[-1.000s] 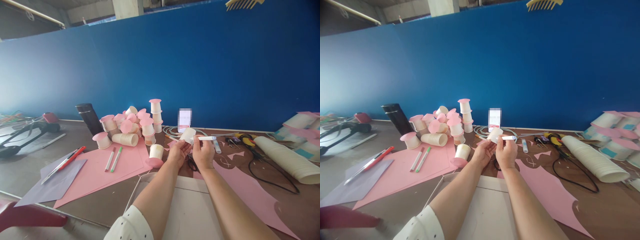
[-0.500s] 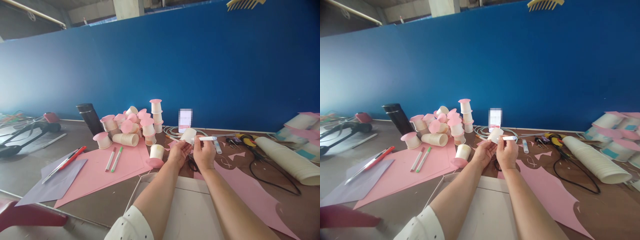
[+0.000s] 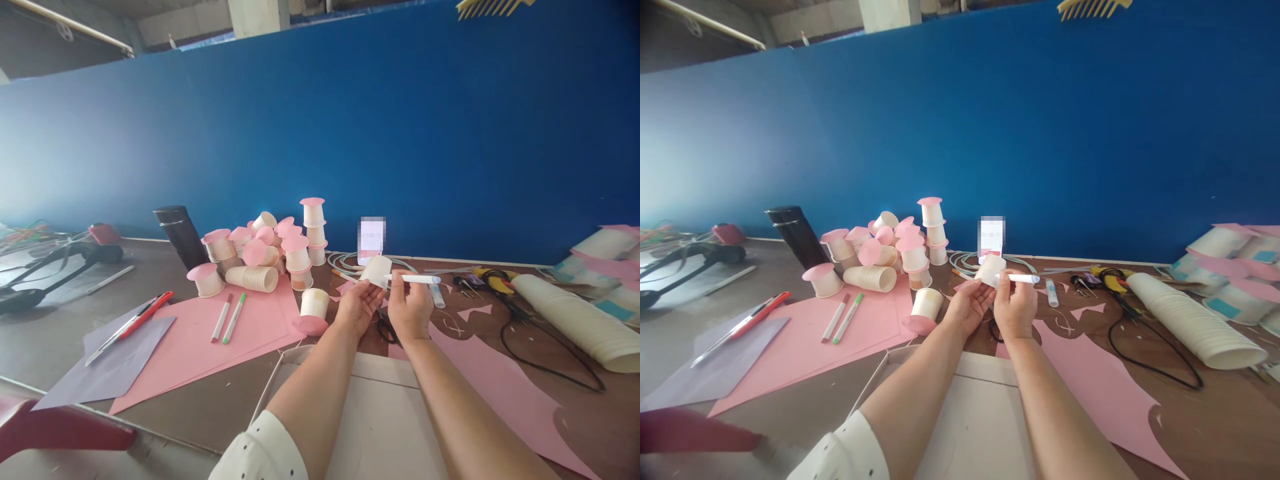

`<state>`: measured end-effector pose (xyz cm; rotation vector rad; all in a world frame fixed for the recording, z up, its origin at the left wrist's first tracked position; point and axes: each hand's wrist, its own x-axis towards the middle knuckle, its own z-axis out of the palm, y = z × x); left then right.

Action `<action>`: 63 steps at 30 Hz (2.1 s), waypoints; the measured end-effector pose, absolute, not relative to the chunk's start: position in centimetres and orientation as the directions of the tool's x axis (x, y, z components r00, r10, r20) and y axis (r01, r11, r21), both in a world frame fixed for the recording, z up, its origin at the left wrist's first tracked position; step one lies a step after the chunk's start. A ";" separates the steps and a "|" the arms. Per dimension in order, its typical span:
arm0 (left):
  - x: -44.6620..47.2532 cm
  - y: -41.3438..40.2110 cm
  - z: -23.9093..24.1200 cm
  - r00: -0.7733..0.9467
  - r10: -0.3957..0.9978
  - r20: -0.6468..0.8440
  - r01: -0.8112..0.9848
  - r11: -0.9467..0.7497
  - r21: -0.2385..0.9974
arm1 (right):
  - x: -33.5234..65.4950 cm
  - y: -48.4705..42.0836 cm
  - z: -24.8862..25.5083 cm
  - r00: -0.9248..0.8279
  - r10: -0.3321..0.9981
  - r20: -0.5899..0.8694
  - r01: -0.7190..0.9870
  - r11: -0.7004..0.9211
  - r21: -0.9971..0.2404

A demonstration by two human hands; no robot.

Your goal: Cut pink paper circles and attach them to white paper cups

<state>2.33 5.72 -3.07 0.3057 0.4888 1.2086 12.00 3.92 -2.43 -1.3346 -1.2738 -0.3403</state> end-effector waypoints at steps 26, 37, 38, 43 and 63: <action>2.3 5.8 -3.0 0.276 0.939 -0.207 -0.812 0.343 0.473 | 11.9 4.0 -2.6 0.327 0.495 0.805 0.816 0.282 -0.505; 2.2 6.1 -3.4 0.272 0.933 -0.235 -0.829 0.352 0.435 | 12.1 4.0 -2.3 0.355 0.444 0.822 0.804 0.304 -0.511; 2.2 6.1 -3.4 0.272 0.933 -0.235 -0.828 0.351 0.437 | 12.0 4.0 -2.4 0.348 0.446 0.824 0.807 0.305 -0.506; 2.2 6.0 -3.4 0.271 0.932 -0.241 -0.824 0.354 0.442 | 12.0 4.0 -2.5 0.342 0.462 0.818 0.817 0.283 -0.502; 2.1 6.0 -3.2 0.276 0.931 -0.239 -0.820 0.357 0.446 | 12.2 4.3 -3.1 0.300 0.482 0.823 0.851 0.254 -0.459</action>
